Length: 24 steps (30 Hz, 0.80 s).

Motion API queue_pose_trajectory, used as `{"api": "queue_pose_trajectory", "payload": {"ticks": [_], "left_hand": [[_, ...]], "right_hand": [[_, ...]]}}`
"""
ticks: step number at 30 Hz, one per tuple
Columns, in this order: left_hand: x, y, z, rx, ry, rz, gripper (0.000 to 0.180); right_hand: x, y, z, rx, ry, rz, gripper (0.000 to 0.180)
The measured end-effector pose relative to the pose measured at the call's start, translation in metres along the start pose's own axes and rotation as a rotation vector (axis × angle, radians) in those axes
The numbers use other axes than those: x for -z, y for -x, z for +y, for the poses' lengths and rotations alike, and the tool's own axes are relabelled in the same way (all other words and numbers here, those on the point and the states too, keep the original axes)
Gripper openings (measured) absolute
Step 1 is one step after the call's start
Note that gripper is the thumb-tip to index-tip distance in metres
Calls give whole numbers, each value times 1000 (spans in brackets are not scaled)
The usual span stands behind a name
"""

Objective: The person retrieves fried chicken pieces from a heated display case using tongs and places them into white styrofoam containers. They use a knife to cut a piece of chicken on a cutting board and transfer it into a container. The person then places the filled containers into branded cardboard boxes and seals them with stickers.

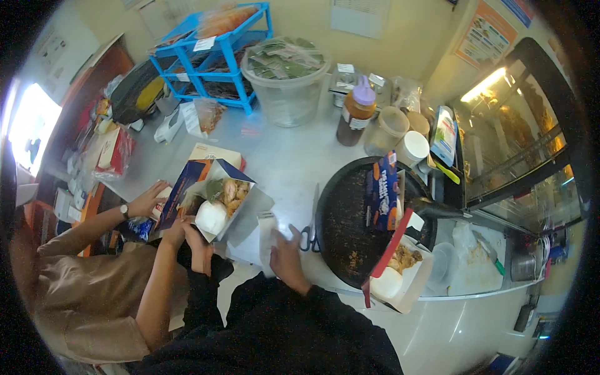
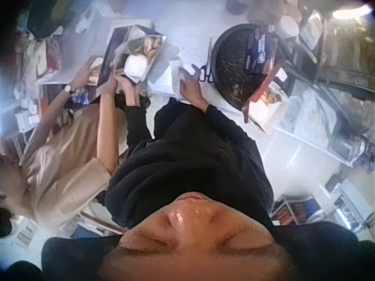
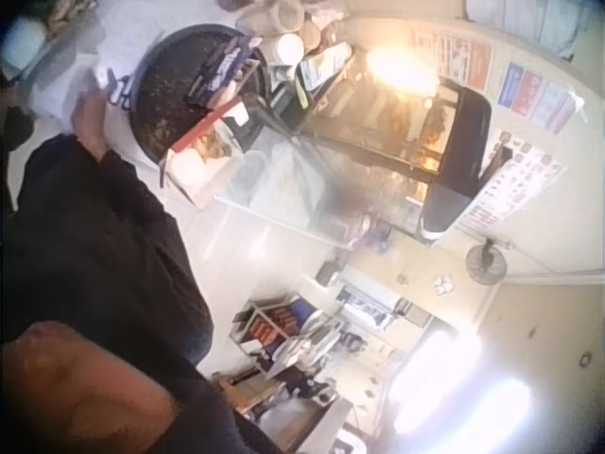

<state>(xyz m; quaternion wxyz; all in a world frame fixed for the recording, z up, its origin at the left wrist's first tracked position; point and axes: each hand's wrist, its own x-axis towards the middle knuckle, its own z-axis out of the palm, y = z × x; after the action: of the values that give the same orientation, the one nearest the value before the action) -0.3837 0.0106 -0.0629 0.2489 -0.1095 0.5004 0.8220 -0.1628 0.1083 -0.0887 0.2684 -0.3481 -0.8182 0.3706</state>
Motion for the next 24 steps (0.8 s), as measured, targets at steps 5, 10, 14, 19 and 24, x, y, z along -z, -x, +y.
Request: {"api": "queue_pose_trajectory", "payload": {"ticks": [5, 10, 14, 19, 24], "left_hand": [[18, -15, 2, 29, -87, -10, 49], [-3, -17, -9, 72, -138, -72, 36], [21, -52, -38, -89, -336, -103, 39], [2, -48, -33, -248, -659, -28, 41], [-5, -47, -14, -493, -1075, 1, 40]], "right_hand": [[-53, -22, -13, 376, 449, -113, 45], [-71, -21, -28, 337, 576, -165, 40], [-57, 2, -36, 327, 528, -324, 56], [-63, 3, -22, 316, 278, -418, 52], [-61, -6, -5, 400, 84, -362, 26]]}}
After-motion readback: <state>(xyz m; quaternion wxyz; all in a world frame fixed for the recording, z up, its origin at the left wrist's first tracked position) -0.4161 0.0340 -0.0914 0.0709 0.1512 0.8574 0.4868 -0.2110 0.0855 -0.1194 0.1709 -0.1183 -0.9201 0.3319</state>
